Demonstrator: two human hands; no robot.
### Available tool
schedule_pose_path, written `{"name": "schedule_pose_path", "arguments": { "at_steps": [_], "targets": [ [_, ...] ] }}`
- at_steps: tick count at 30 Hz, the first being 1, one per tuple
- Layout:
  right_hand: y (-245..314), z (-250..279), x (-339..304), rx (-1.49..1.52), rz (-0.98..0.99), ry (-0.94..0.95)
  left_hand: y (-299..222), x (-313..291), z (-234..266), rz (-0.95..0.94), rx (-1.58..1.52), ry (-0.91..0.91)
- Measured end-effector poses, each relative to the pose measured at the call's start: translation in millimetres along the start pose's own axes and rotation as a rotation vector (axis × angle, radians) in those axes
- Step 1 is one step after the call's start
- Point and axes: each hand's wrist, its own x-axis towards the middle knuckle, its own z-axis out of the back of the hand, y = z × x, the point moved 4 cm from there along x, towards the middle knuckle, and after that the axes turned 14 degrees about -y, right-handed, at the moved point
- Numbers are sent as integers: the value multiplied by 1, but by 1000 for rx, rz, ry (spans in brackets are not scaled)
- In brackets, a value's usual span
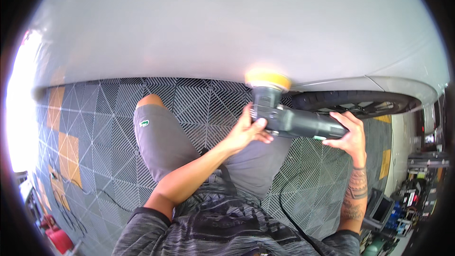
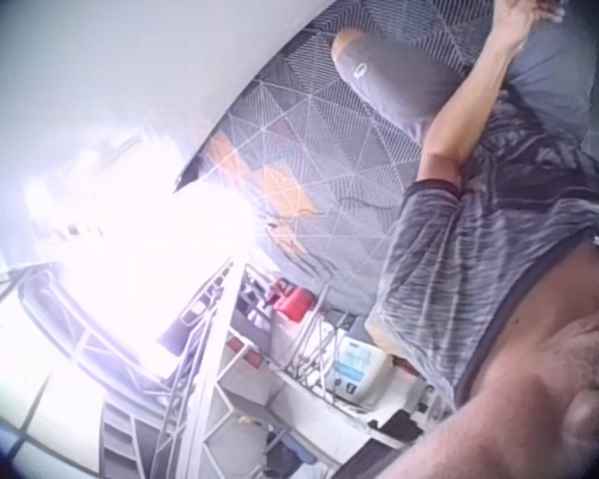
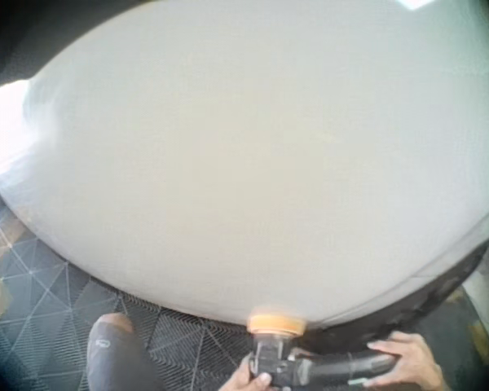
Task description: The person uses a rotary polisher with an orange pad to buff the side panel of a white car. They move the tool in circular and sweeping motions along the door and rear quarter panel, maintaining consistent contact with the surface.
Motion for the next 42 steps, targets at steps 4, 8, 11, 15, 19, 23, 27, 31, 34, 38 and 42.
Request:
{"name": "schedule_pose_path", "arguments": {
  "at_steps": [4, 8, 11, 15, 19, 23, 27, 31, 34, 38, 42],
  "targets": [
    [-13, -9, -10, -52, -74, 34, 31, 20, 5, 21, -106, 26],
    [12, -69, -6, -25, -23, -27, 10, 11, 62, -28, -63, -153],
    [45, -124, 8, 63, 2, -63, -23, -10, 116, -66, 33, -414],
    [107, -191, 31, 167, 98, -136, -77, -48, 188, -243, 136, -651],
    [181, -238, 67, 228, 187, -174, -142, -97, 243, -376, 241, -874],
    [245, -272, 100, 273, 232, -164, -199, -129, 298, -617, 214, -916],
    [293, -297, 122, 272, 245, -123, -239, -154, 327, -511, 167, -1078],
    [290, -320, 120, 210, 196, -59, -238, -143, 338, -380, 111, -1029],
    [262, -314, 109, 151, 183, -35, -213, -118, 345, -203, 133, -971],
    [210, -287, 91, 25, 151, 28, -151, -71, 328, -57, 108, -796],
    [151, -256, 61, -72, 157, 11, -85, -27, 294, -2, 119, -627]
  ]
}}
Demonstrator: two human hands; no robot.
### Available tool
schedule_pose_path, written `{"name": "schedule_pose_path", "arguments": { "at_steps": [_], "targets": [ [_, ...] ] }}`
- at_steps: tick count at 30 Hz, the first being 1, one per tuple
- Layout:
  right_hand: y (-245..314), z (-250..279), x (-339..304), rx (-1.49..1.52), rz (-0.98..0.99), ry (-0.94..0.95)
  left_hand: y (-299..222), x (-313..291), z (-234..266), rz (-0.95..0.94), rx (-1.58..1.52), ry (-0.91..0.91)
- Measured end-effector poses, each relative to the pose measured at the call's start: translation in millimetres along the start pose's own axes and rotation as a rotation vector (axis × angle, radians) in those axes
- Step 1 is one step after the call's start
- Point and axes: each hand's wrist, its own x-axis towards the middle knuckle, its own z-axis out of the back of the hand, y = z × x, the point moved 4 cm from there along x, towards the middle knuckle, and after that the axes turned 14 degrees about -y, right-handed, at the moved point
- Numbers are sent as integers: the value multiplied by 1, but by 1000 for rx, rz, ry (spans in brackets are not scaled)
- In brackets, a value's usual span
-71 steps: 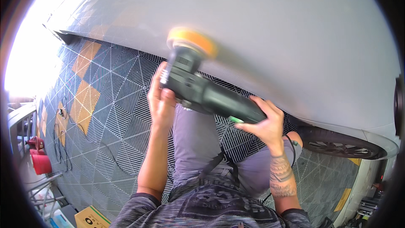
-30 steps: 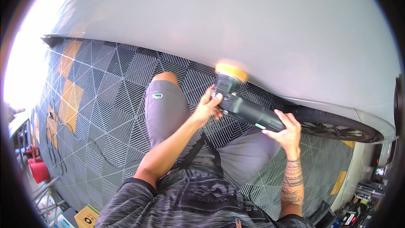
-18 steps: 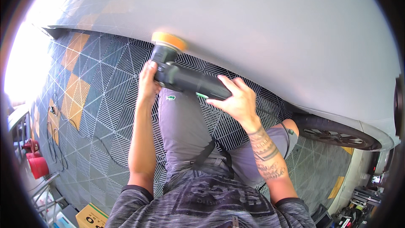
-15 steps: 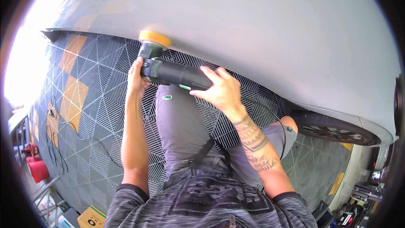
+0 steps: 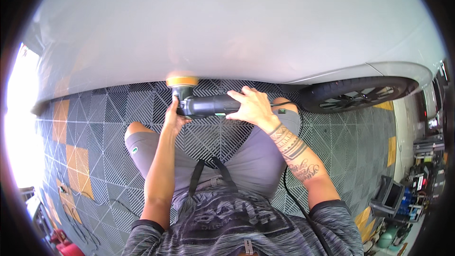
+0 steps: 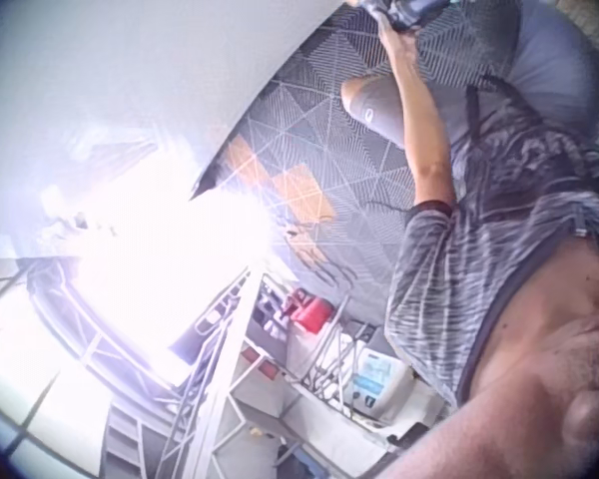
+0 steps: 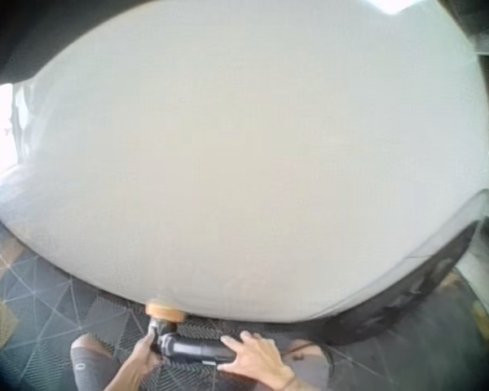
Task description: The person uses a rotary polisher with an orange pad to buff the side panel of a white car. They move the tool in circular and sweeping motions along the door and rear quarter panel, maintaining consistent contact with the surface.
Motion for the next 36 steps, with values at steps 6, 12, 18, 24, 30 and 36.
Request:
{"name": "schedule_pose_path", "arguments": {
  "at_steps": [6, 12, 18, 24, 30, 36],
  "targets": [
    [-79, 89, -53, -177, -34, 40, 71, -16, -127, 110, -19, 169],
    [-150, 161, -110, -294, -127, 72, 133, -45, -251, 185, -33, 365],
    [-171, 165, -119, -404, -101, 114, 171, -35, -289, 218, -64, 349],
    [-141, 94, -109, -397, -68, 114, 155, 2, -231, 27, -84, 165],
    [-74, 19, -60, -272, -15, 82, 116, 33, -128, -86, -173, -134],
    [-4, -46, -7, -160, 32, 110, 73, 58, -30, -182, -326, -441]
  ]
}}
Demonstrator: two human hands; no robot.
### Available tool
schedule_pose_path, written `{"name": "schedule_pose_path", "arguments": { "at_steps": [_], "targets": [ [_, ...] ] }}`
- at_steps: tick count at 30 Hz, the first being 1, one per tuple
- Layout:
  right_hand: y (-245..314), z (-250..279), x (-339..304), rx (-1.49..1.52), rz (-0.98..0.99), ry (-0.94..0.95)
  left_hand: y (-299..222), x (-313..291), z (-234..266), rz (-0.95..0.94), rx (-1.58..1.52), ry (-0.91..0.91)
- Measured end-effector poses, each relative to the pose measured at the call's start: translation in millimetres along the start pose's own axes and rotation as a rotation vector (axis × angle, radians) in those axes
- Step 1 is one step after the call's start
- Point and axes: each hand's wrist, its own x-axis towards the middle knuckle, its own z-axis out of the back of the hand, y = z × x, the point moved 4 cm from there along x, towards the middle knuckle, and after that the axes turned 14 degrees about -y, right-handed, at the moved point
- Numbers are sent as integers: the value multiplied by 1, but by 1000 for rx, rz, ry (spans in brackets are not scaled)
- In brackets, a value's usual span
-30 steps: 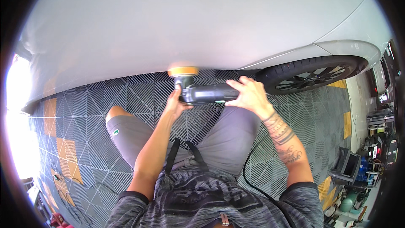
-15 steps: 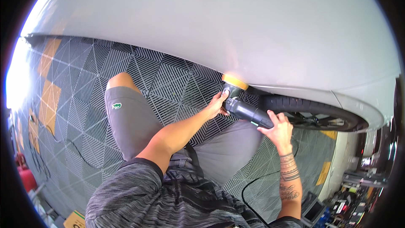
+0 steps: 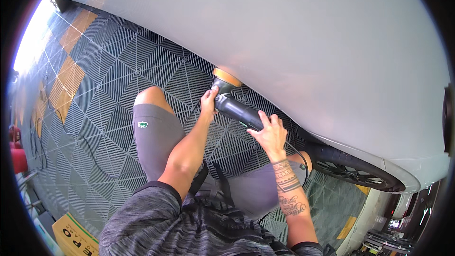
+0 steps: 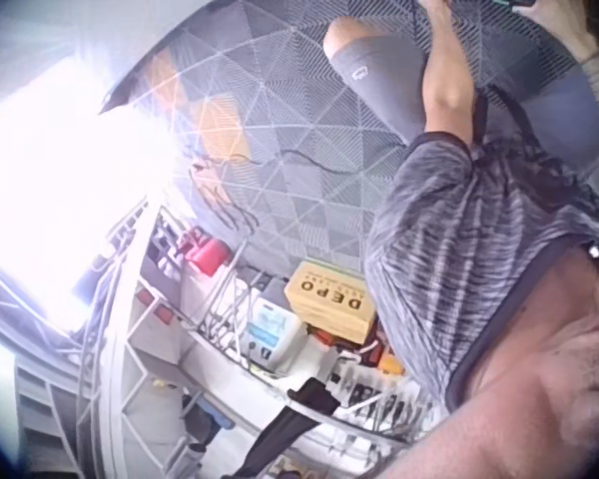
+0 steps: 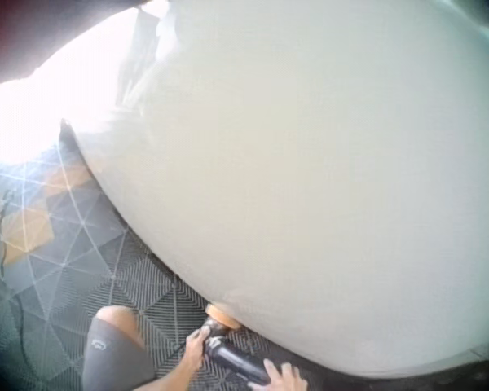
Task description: The person uses a rotary polisher with an orange pad to buff the side panel of a white car. They move the tool in circular and sweeping motions along the door and rear quarter panel, maintaining consistent contact with the surface.
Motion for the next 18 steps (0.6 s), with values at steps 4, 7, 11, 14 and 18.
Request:
{"name": "schedule_pose_path", "arguments": {
  "at_steps": [4, 7, 11, 14, 18],
  "targets": [
    [55, -7, 37, 103, 28, -46, -63, 36, 39, -185, -188, -157],
    [91, 5, 54, 260, 78, -175, -115, 47, 81, -167, -266, -124],
    [93, 41, 63, 446, -43, -282, -201, -26, 71, -405, -225, 96],
    [109, 76, 78, 706, -97, -327, -277, -92, 72, -732, -228, 149],
    [122, 139, 104, 989, -154, -295, -357, -159, 42, -1181, -418, 213]
  ]
}}
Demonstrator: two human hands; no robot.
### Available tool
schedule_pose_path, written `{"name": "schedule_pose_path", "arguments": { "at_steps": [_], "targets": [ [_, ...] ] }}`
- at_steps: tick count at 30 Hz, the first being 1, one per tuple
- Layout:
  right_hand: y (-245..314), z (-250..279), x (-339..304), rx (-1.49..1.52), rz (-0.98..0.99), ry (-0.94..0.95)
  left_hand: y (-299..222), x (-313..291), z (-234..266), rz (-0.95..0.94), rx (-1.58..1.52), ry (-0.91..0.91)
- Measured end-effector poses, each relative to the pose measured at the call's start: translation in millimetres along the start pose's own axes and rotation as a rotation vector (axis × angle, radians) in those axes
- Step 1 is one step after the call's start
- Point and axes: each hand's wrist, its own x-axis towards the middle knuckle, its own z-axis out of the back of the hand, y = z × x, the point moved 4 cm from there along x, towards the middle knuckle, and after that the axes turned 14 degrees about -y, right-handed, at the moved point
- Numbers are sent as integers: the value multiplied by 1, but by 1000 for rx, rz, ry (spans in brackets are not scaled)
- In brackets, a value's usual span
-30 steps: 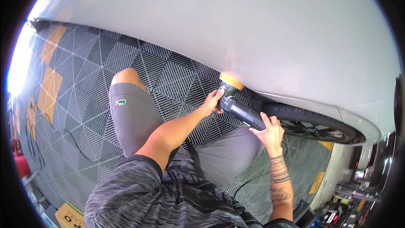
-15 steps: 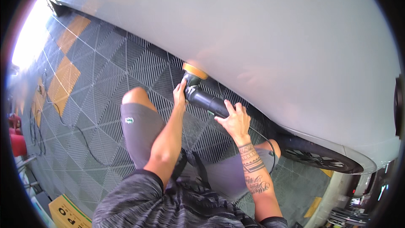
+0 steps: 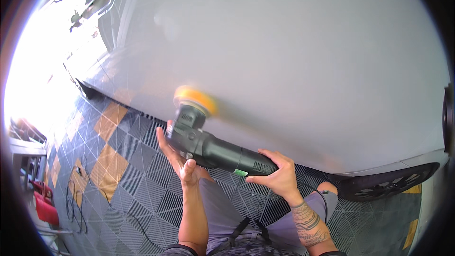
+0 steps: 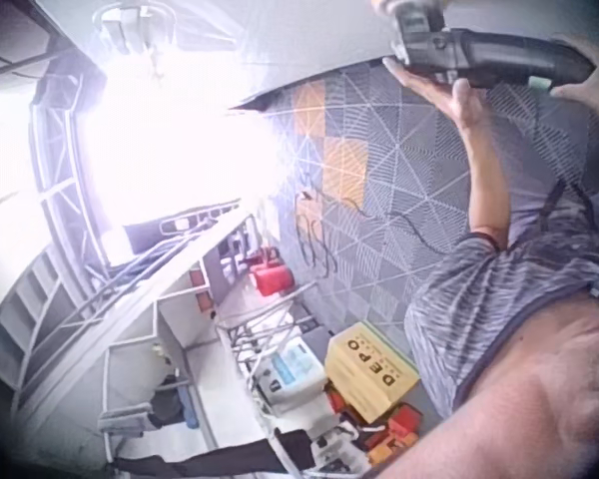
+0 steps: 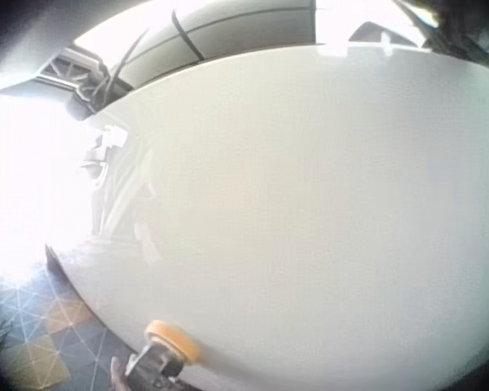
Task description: The person uses a rotary polisher with an orange pad to buff the side panel of a white car. They move the tool in circular and sweeping motions along the door and rear quarter panel, maintaining consistent contact with the surface.
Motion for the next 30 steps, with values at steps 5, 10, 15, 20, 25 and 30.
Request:
{"name": "schedule_pose_path", "arguments": {
  "at_steps": [5, 10, 15, 20, 25, 30],
  "targets": [
    [69, 15, 42, 305, -28, 46, -96, 62, -104, -195, -52, 75],
    [100, 24, 72, 1024, -177, 464, -172, 112, -192, -167, -193, 250],
    [82, -34, 92, 1746, -371, 749, -211, 139, -235, -278, -132, 288],
    [84, -46, 87, 1947, -499, 755, -224, 138, -261, -281, -96, 375],
    [85, -46, 97, 2092, -352, 828, -221, 128, -264, -346, 28, 324],
    [101, -25, 107, 1956, -235, 975, -225, 124, -263, -354, 53, 303]
  ]
}}
